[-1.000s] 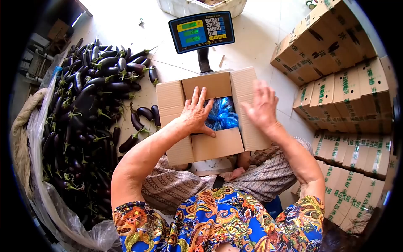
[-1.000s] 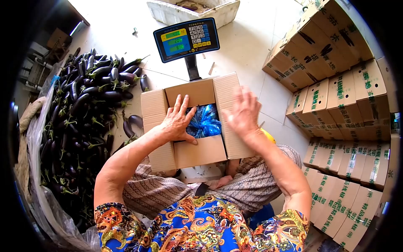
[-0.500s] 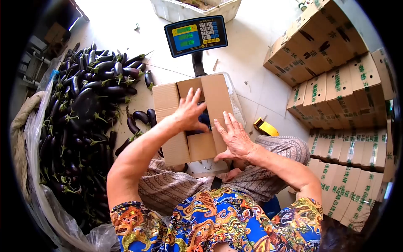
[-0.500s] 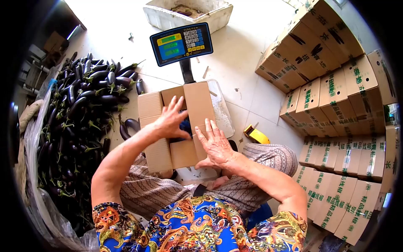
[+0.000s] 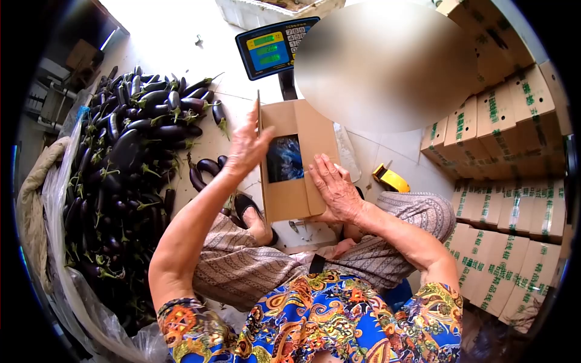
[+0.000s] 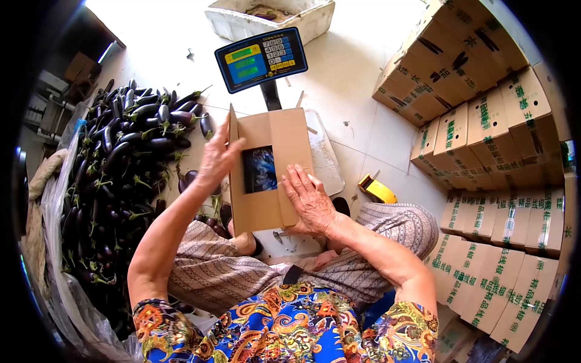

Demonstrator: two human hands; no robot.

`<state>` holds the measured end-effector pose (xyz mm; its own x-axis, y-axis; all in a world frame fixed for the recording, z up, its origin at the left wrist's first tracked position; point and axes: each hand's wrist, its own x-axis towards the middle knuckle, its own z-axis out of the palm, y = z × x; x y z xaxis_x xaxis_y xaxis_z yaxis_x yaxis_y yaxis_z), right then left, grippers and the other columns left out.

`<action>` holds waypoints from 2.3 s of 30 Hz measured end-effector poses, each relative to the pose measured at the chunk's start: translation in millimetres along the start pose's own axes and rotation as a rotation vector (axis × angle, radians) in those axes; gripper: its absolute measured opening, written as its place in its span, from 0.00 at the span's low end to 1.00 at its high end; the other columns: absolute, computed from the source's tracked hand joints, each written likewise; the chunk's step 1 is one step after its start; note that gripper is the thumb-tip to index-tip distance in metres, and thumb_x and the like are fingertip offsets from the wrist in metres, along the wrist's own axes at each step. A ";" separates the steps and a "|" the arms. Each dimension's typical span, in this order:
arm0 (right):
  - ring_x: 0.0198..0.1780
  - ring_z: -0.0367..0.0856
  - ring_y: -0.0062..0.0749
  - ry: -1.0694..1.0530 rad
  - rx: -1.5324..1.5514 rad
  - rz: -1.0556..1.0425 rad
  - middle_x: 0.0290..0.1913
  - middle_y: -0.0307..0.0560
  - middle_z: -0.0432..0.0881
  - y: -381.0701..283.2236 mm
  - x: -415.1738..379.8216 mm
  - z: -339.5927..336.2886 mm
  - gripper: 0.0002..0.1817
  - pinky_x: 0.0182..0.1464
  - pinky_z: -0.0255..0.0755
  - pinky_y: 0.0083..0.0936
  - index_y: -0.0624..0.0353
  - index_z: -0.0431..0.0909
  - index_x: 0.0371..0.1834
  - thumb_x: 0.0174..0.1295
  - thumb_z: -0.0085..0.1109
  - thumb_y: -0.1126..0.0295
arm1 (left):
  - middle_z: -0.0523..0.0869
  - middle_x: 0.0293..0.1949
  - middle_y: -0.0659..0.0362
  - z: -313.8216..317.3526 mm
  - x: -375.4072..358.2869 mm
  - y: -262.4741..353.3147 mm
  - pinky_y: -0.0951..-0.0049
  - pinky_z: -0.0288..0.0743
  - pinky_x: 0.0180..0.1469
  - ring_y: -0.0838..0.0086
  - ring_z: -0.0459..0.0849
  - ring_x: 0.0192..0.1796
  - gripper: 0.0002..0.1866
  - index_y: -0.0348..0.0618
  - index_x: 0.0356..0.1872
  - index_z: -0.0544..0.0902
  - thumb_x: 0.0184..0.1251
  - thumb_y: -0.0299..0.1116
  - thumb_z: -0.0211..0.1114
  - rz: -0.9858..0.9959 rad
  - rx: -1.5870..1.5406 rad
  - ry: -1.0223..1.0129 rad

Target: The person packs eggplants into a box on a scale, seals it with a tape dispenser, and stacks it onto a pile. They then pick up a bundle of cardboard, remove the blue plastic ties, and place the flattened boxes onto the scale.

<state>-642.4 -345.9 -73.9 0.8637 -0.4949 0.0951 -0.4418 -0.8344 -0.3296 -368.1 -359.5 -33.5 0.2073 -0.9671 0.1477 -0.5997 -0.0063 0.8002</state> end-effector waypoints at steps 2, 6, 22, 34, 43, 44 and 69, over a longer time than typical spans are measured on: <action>0.79 0.45 0.57 0.003 -0.010 0.028 0.76 0.70 0.49 0.5 13.1 -1.4 0.59 0.75 0.42 0.47 0.69 0.53 0.74 0.43 0.67 0.43 | 0.78 0.56 0.39 17.6 7.5 -4.8 0.63 0.70 0.63 0.57 0.78 0.58 0.35 0.38 0.75 0.58 0.71 0.41 0.59 0.105 0.045 0.104; 0.79 0.46 0.56 0.034 -0.011 0.053 0.76 0.69 0.50 2.8 19.5 2.7 0.60 0.75 0.43 0.47 0.69 0.53 0.74 0.40 0.68 0.43 | 0.62 0.71 0.37 51.2 26.1 1.2 0.56 0.53 0.73 0.48 0.57 0.75 0.38 0.38 0.75 0.57 0.71 0.48 0.56 -0.012 0.191 0.051; 0.78 0.39 0.66 -0.239 0.158 0.040 0.77 0.72 0.42 8.5 34.9 -15.5 0.70 0.74 0.43 0.56 0.70 0.50 0.74 0.33 0.77 0.37 | 0.59 0.71 0.41 64.8 24.2 -26.0 0.46 0.49 0.72 0.44 0.55 0.73 0.40 0.39 0.70 0.64 0.61 0.51 0.65 0.320 0.615 -0.097; 0.54 0.82 0.48 -0.560 0.551 0.219 0.54 0.60 0.82 105.6 72.3 -92.7 0.37 0.56 0.77 0.35 0.64 0.78 0.58 0.54 0.66 0.45 | 0.71 0.58 0.50 75.4 71.9 -22.9 0.52 0.56 0.65 0.54 0.67 0.62 0.34 0.46 0.69 0.66 0.62 0.44 0.63 0.405 0.672 -0.068; 0.61 0.74 0.56 -0.314 0.130 0.912 0.55 0.63 0.80 260.3 -136.3 1.4 0.41 0.63 0.68 0.41 0.63 0.75 0.58 0.47 0.71 0.43 | 0.75 0.44 0.53 89.1 102.2 -32.2 0.56 0.66 0.54 0.57 0.73 0.51 0.15 0.45 0.48 0.76 0.67 0.42 0.61 0.380 0.763 -0.026; 0.63 0.72 0.56 -0.366 0.173 1.012 0.59 0.63 0.76 267.6 -152.1 17.1 0.50 0.65 0.66 0.41 0.64 0.71 0.62 0.41 0.74 0.40 | 0.75 0.41 0.53 90.3 104.3 -27.5 0.56 0.70 0.50 0.56 0.74 0.49 0.11 0.44 0.41 0.76 0.67 0.41 0.61 0.378 0.734 -0.023; 0.56 0.78 0.29 0.231 1.168 0.722 0.52 0.46 0.80 116.0 6.4 -111.0 0.39 0.63 0.71 0.28 0.62 0.69 0.63 0.43 0.75 0.71 | 0.76 0.38 0.51 89.1 106.9 -48.7 0.62 0.74 0.49 0.60 0.74 0.45 0.07 0.42 0.38 0.80 0.62 0.32 0.61 0.525 0.723 0.052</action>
<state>-715.0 -472.8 -7.3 0.4239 -0.8485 -0.3167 -0.2132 0.2464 -0.9454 -385.6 -485.3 -108.5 -0.2066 -0.8779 0.4320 -0.9641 0.2579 0.0632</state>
